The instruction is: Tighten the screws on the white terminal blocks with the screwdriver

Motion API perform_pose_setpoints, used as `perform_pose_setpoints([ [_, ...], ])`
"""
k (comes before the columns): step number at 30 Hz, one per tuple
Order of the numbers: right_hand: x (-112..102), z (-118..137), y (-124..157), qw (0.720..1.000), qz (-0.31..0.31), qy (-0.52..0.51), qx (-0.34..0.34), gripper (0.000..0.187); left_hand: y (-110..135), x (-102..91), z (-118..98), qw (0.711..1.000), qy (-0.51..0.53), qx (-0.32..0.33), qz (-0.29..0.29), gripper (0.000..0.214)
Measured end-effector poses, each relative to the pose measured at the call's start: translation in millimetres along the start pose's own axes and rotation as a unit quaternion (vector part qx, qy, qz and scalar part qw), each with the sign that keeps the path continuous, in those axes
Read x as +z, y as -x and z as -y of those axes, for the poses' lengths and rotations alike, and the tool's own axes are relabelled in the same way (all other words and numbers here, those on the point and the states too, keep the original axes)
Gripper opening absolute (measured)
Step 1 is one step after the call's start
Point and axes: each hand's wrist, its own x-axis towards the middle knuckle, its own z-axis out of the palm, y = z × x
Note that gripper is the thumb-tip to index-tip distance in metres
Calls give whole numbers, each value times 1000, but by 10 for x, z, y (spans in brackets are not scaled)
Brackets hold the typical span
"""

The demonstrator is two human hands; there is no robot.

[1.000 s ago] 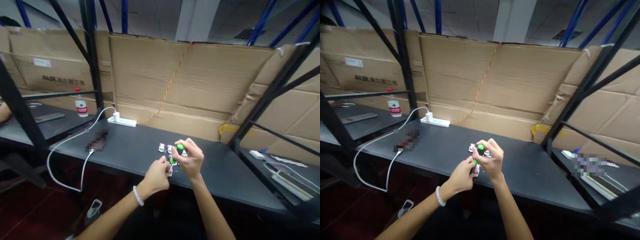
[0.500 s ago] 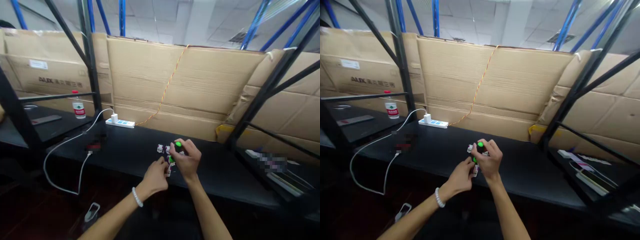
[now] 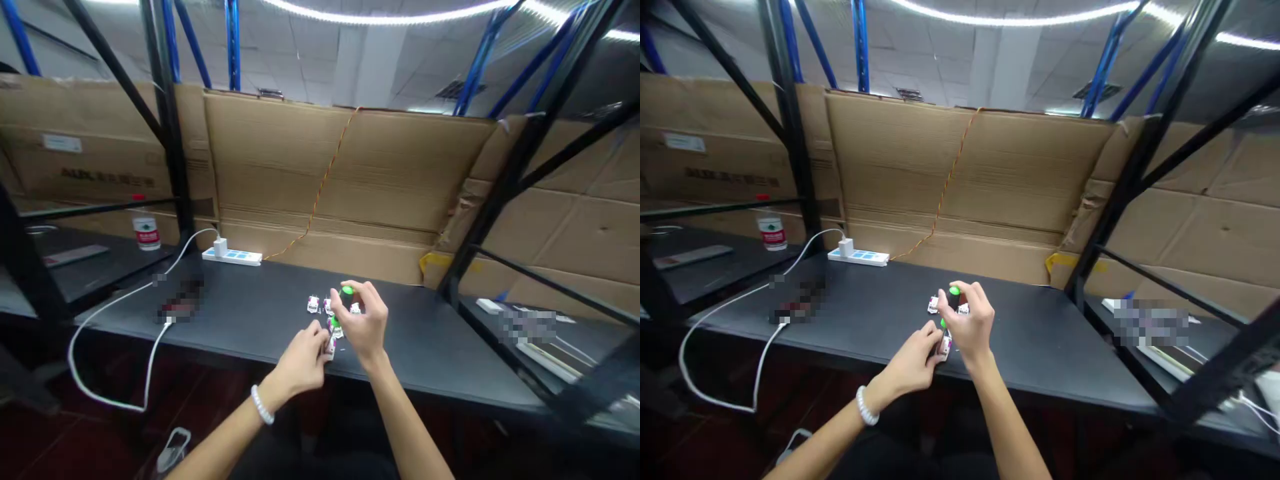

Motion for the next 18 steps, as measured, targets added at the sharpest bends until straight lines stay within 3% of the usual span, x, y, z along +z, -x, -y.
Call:
perform_pose_setpoints([
  [6, -201, -111, -10, 991, 108, -70, 38, 26, 18, -29, 41, 1000, 25, -3, 13, 18],
  [12, -283, -144, 15, 951, 209, -201, 110, 41, 13, 4, 56, 1000, 17, 4, 8, 21],
  [15, -274, -143, 32, 949, 198, -210, 125, 42, 13, 0, 55, 1000, 16, -5, 11, 20],
  [18, -300, -169, 51, 962, 129, -201, 135, 40, 10, -8, 51, 1000, 21, -8, 11, 21],
])
